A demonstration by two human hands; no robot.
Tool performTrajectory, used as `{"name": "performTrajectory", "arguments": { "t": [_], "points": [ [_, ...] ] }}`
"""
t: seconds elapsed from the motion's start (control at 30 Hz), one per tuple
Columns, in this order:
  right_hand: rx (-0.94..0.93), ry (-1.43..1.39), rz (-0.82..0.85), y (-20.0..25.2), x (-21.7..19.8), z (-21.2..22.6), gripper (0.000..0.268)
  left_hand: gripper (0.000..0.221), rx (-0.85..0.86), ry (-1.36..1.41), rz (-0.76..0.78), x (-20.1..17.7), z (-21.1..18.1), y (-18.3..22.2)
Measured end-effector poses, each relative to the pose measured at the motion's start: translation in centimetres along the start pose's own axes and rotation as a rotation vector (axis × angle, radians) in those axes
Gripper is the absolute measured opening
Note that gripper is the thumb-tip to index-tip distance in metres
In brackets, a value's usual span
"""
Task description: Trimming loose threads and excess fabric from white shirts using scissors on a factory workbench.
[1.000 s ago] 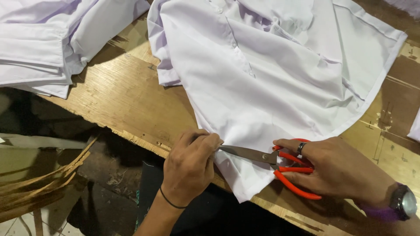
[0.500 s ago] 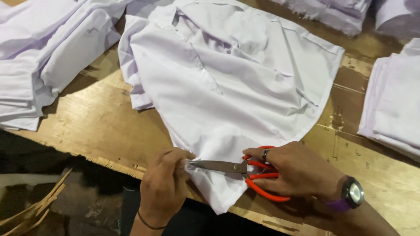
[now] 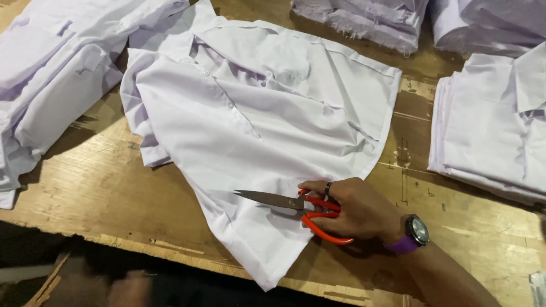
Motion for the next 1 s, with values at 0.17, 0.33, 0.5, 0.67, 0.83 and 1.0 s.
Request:
{"name": "performTrajectory", "arguments": {
  "t": [0.17, 0.33, 0.5, 0.67, 0.83, 1.0],
  "points": [
    [0.010, 0.073, 0.046, 0.2, 0.7, 0.5, 0.064, 0.085, -0.122, -0.216, 0.749, -0.5, 7.0, -1.1],
    [0.275, 0.110, -0.031, 0.7, 0.6, -0.8, 0.071, 0.047, -0.128, 0.221, 0.342, -7.6, 0.1, -12.7],
    [0.345, -0.017, -0.053, 0.8, 0.7, -0.4, 0.068, 0.048, 0.209, 0.168, 0.680, -3.5, -1.9, -7.5],
    [0.305, -0.023, -0.099, 1.0, 1.0, -1.0, 0.067, 0.069, -0.431, -0.425, 1.199, -5.6, 6.0, -10.2],
    [0.263, 0.065, -0.096, 0.8, 1.1, -1.4, 0.069, 0.014, -0.017, 0.585, 0.204, -13.5, -8.8, -21.9],
    [0.304, 0.052, -0.091, 1.2, 0.9, -1.0, 0.067, 0.031, 0.051, 0.366, 0.149, -9.7, -9.7, -24.3]
  ]
}}
Point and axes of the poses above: each hand's wrist, its own y-axis away from the middle knuckle, its own x-axis out of the palm, z = x × y, the point moved 7 cm from there along -y, towards the middle knuckle, and after that the axes turned 3 degrees about x, right-handed, at the moved point
